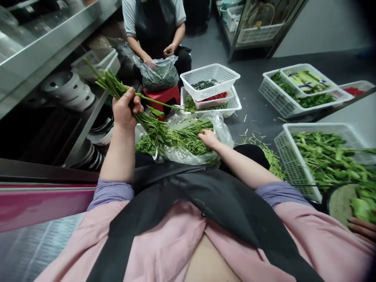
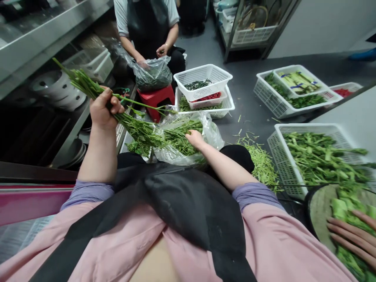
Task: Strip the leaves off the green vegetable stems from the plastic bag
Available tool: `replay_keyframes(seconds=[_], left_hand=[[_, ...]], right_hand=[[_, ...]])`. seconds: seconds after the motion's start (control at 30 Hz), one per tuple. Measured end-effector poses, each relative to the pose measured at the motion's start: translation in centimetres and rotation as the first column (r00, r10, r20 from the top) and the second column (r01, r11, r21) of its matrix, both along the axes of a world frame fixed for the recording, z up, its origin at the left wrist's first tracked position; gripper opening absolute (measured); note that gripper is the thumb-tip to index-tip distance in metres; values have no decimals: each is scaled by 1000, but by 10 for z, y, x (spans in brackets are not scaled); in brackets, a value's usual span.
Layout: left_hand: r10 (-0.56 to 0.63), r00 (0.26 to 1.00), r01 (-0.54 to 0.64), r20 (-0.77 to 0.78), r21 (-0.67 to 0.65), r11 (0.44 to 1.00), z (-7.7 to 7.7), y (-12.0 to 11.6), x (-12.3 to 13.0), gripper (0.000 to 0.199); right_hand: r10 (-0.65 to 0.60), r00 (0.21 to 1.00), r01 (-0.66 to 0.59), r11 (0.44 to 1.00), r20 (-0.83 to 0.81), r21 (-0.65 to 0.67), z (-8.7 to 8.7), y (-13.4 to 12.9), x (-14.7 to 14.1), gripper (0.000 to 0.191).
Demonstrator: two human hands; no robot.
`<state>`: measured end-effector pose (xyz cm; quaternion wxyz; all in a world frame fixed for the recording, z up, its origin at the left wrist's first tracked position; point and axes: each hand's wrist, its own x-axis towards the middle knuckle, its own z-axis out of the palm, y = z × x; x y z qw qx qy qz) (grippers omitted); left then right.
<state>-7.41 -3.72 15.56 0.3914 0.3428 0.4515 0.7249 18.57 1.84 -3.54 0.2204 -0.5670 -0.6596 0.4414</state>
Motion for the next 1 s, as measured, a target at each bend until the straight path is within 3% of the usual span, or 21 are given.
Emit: replay_keyframes(seconds=[0.07, 0.13, 0.2, 0.27, 0.33, 0.43, 0.5, 0.6, 0.7, 0.87, 1.0], left_hand=[[-2, 1000, 2, 17, -1, 1000, 2, 0, -2, 18], [-7, 999, 7, 35, -8, 1000, 1, 1, -1, 18], [-13, 999, 14, 53, -20, 1000, -1, 1, 0, 19], [-16, 997, 18, 72, -34, 999, -3, 0, 2, 20], [-21, 996, 26, 88, -52, 998, -4, 0, 3, 20], [-45, 993, 52, 110, -66, 996, -5, 2, 4, 20], [-73, 990, 82, 124, -70, 994, -6, 5, 7, 21], [-116, 986, 129, 122, -108, 986, -10, 10, 14, 24], [-158, 982, 173, 106, -157, 972, -15, 15, 24, 29], [-201, 975, 216, 94, -193, 957, -24, 21, 38, 30], [-207, 975, 218, 76, -199, 955, -30, 27, 43, 27]], right_hand=[[48, 973, -62, 997, 225, 55, -20, 1, 1, 7], [94, 952, -108, 994, 292, 35, -31, 0, 1, 7], [92, 955, -104, 994, 280, 29, -31, 2, 1, 10], [52, 960, -72, 996, 275, 61, -20, 6, 3, 12], [-13, 985, -4, 995, 170, 100, 1, 13, 6, 16], [0, 968, 9, 999, -253, 34, 43, 21, 11, 24], [89, 853, -137, 989, -514, -56, 70, 22, 11, 27], [177, 724, -359, 922, -666, -145, 97, 20, 5, 29], [223, 692, -460, 869, -686, -181, 103, 19, -3, 29], [300, 605, -601, 779, -737, -177, 95, 17, -5, 30], [254, 575, -634, 739, -778, -228, 95, 11, -3, 22]])
